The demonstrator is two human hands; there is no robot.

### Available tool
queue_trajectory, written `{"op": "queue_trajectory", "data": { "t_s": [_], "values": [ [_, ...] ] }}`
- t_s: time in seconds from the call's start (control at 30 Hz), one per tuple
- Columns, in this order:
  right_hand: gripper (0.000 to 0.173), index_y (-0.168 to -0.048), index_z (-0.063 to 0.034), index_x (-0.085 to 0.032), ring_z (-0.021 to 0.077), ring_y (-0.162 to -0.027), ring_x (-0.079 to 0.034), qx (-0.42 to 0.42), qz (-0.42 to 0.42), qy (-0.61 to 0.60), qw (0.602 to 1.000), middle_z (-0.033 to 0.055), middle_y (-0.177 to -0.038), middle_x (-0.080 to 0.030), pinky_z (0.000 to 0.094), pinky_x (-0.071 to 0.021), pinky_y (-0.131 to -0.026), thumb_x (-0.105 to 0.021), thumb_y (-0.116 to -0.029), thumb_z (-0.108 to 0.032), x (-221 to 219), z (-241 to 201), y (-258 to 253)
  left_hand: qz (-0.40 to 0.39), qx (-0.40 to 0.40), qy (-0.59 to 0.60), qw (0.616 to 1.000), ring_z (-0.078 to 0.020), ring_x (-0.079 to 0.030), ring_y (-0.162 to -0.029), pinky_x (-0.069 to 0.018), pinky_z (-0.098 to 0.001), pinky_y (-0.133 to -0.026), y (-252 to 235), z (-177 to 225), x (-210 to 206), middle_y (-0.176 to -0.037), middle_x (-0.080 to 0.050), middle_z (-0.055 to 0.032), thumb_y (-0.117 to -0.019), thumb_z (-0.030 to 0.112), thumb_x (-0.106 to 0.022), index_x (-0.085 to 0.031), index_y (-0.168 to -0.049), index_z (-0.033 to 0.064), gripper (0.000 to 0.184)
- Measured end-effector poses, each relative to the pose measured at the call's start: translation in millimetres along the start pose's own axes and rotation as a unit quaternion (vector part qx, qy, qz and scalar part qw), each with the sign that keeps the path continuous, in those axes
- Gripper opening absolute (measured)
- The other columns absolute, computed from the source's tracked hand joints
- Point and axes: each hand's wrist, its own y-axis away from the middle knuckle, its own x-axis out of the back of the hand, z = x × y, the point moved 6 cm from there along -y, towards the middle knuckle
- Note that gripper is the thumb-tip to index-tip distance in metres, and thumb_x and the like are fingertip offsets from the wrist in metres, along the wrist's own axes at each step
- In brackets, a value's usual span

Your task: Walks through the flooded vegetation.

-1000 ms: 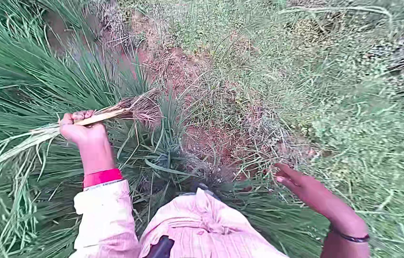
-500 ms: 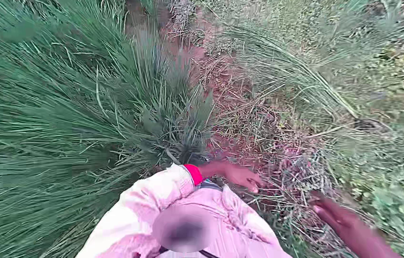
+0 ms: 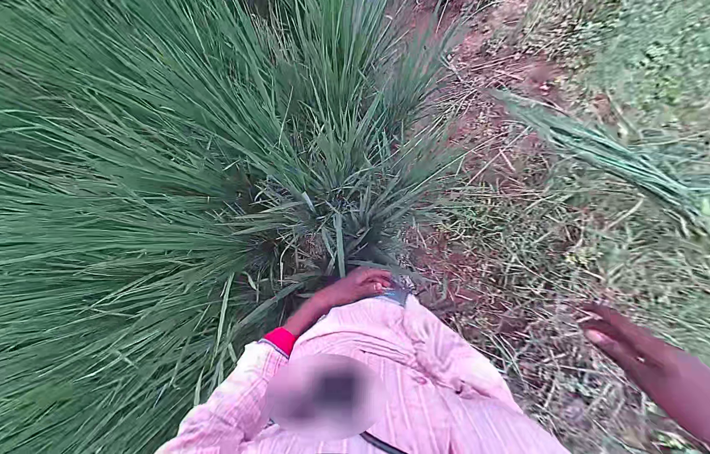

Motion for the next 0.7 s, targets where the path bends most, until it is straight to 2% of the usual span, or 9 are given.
{"op": "queue_trajectory", "data": {
  "t_s": [0.07, 0.17, 0.27, 0.43, 0.57, 0.7],
  "values": [
    [0.05, -0.149, 0.0043, -0.046, 0.0509, -0.11, -0.065, 0.021, -0.008, 0.013, 1.0, 0.0323, -0.122, -0.066, 0.0712, -0.0454, -0.095, -0.05, -0.1053, -0.02, 1.4, -7.9, -17.5, 0.029, -0.005, -0.008, 1.0, -0.0242, -0.057, -0.127, -0.0421, -0.0343, -0.11, 3.8, -11.0, 5.0, -0.143, -0.05, -0.031, -0.1054, 0.009, -0.04, -0.032, -0.149, -0.015, 0.05],
    [0.049, -0.148, 0.0029, -0.048, 0.0505, -0.108, -0.066, 0.048, -0.016, 0.024, 0.998, 0.0314, -0.119, -0.067, 0.0712, -0.0459, -0.094, -0.051, -0.1047, -0.018, 1.2, -22.4, -36.9, 0.084, 0.004, 0.0, 0.996, -0.0202, -0.059, -0.121, -0.0459, -0.0325, -0.106, 14.1, -15.8, 15.8, -0.139, -0.053, -0.0278, -0.1054, 0.007, -0.04, -0.036, -0.148, -0.0129, 0.047],
    [0.046, -0.149, 0.0007, -0.048, 0.0489, -0.111, -0.066, 0.047, -0.032, 0.026, 0.998, 0.0301, -0.123, -0.067, 0.0689, -0.0459, -0.097, -0.052, -0.1062, -0.016, 2.5, -34.3, -49.8, 0.155, 0.033, 0.018, 0.987, -0.0199, -0.061, -0.119, -0.0476, -0.0331, -0.103, 25.6, -13.2, 29.7, -0.138, -0.055, -0.0249, -0.1064, 0.006, -0.04, -0.038, -0.148, -0.0095, 0.045],
    [0.045, -0.147, 0.0025, -0.049, 0.0499, -0.11, -0.066, 0.064, -0.032, 0.028, 0.997, 0.0301, -0.121, -0.067, 0.0696, -0.046, -0.096, -0.053, -0.1058, -0.013, 2.3, -39.0, -64.9, 0.234, 0.03, 0.042, 0.971, -0.0139, -0.063, -0.108, -0.0505, -0.0298, -0.096, 38.4, -8.4, 50.4, -0.127, -0.061, -0.0196, -0.1064, 0.005, -0.039, -0.041, -0.144, -0.0104, 0.04],
    [0.045, -0.148, 0.0043, -0.048, 0.0502, -0.11, -0.065, 0.052, -0.042, 0.011, 0.998, 0.032, -0.121, -0.066, 0.0683, -0.0462, -0.097, -0.052, -0.106, -0.012, -3.3, -39.3, -72.4, 0.237, 0.048, 0.027, 0.97, -0.0148, -0.063, -0.109, -0.0505, -0.0305, -0.097, 34.7, -5.8, 65.3, -0.126, -0.061, -0.0196, -0.1065, 0.006, -0.039, -0.042, -0.144, -0.0102, 0.041],
    [0.048, -0.151, 0.0017, -0.045, 0.0494, -0.112, -0.065, 0.024, -0.061, 0.006, 0.998, 0.0314, -0.124, -0.065, 0.0687, -0.046, -0.098, -0.051, -0.1061, -0.014, -5.0, -37.0, -83.5, 0.204, 0.062, 0.015, 0.977, -0.0188, -0.062, -0.116, -0.0488, -0.0326, -0.102, 17.5, -0.8, 79.4, -0.133, -0.058, -0.0232, -0.1068, 0.006, -0.039, -0.041, -0.145, -0.0099, 0.042]
  ]
}}
